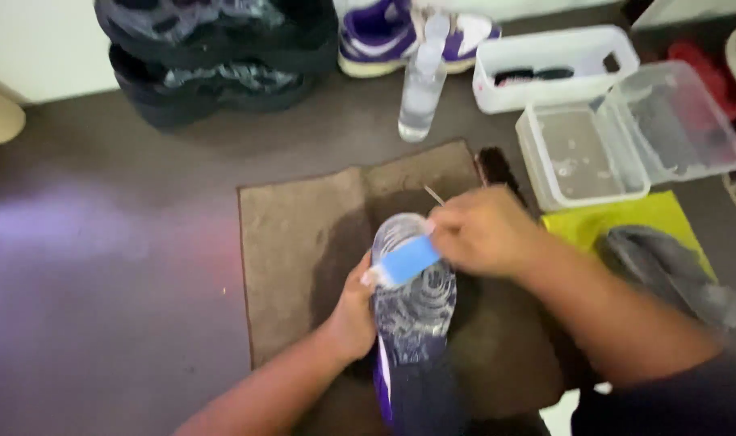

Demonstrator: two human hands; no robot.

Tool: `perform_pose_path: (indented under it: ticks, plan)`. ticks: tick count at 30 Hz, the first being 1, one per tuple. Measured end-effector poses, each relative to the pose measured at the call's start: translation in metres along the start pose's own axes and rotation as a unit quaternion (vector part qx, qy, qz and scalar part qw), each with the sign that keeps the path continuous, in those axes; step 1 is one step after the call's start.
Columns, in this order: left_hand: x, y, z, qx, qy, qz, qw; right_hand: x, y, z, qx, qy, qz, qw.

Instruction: The person scrubs the sole of a purple sneaker with a blue brush, then wipes it with a gray cloth. They repeat the scrubbing and wiping on the same sole area multiple times, occasionally dipping the brush into a container of water.

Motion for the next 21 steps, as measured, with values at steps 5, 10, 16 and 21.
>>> perform_pose_path:
  ticks: [5, 10, 16, 21]
  plan:
    - [-0.045, -0.011, -0.019, -0.002, -0.032, 0.000, 0.999, 0.020, 0.012, -0.010, -0.028, -0.006, -0.016, 0.999]
    - [0.017, -0.009, 0.002, 0.077, 0.015, -0.122, 0.989, 0.019, 0.002, 0.044, 0.040, 0.038, -0.013, 0.998]
    - [-0.046, -0.014, -0.014, 0.036, 0.051, -0.045, 0.997, 0.027, -0.010, 0.017, 0.070, -0.015, -0.051, 0.996]
    - [-0.003, -0.014, 0.005, 0.117, -0.003, -0.106, 0.987, 0.019, -0.003, 0.079, 0.122, -0.005, -0.041, 0.992]
Point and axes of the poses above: each hand's wrist, its own y-axis towards the middle knuckle, its own x-axis out of the back of the hand, z = x × y, the point moved 10 cm from there along y, towards the middle knuckle, and after that the axes turned 2 degrees about -y, right-handed, at the moved point
